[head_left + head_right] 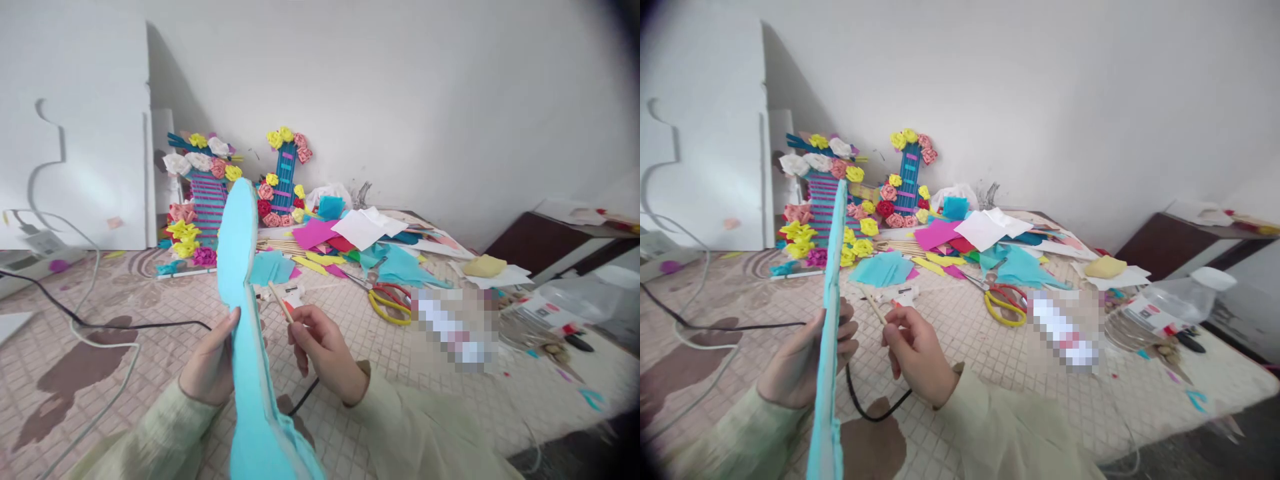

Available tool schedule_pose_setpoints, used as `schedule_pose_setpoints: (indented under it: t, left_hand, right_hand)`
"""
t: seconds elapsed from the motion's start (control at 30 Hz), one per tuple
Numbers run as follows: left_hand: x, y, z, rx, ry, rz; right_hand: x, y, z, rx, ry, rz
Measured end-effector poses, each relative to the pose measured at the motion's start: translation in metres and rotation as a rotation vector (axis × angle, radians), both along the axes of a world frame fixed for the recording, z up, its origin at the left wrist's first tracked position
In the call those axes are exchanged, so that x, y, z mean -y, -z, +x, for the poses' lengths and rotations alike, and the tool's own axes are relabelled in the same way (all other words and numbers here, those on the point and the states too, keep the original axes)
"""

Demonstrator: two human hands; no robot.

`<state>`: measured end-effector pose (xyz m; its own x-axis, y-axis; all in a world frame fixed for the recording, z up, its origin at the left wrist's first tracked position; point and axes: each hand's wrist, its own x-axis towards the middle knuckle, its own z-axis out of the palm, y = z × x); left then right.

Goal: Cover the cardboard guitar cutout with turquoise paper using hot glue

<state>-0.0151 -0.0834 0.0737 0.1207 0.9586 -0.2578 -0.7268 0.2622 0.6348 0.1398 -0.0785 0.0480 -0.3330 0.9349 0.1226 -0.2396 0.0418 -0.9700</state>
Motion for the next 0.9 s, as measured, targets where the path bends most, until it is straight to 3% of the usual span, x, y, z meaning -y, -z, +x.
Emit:
schedule_pose_setpoints:
  t: [0.2, 0.9]
  left_hand:
    - [0.002, 0.003, 0.005, -0.025, 0.111, -0.068]
    - [0.001, 0.010, 0.006, -0.109, 0.044, -0.014]
  right_hand:
    - [0.003, 0.000, 0.003, 0.002, -0.032, -0.027]
    - [0.014, -0.001, 0.002, 0.058, -0.029, -0.045]
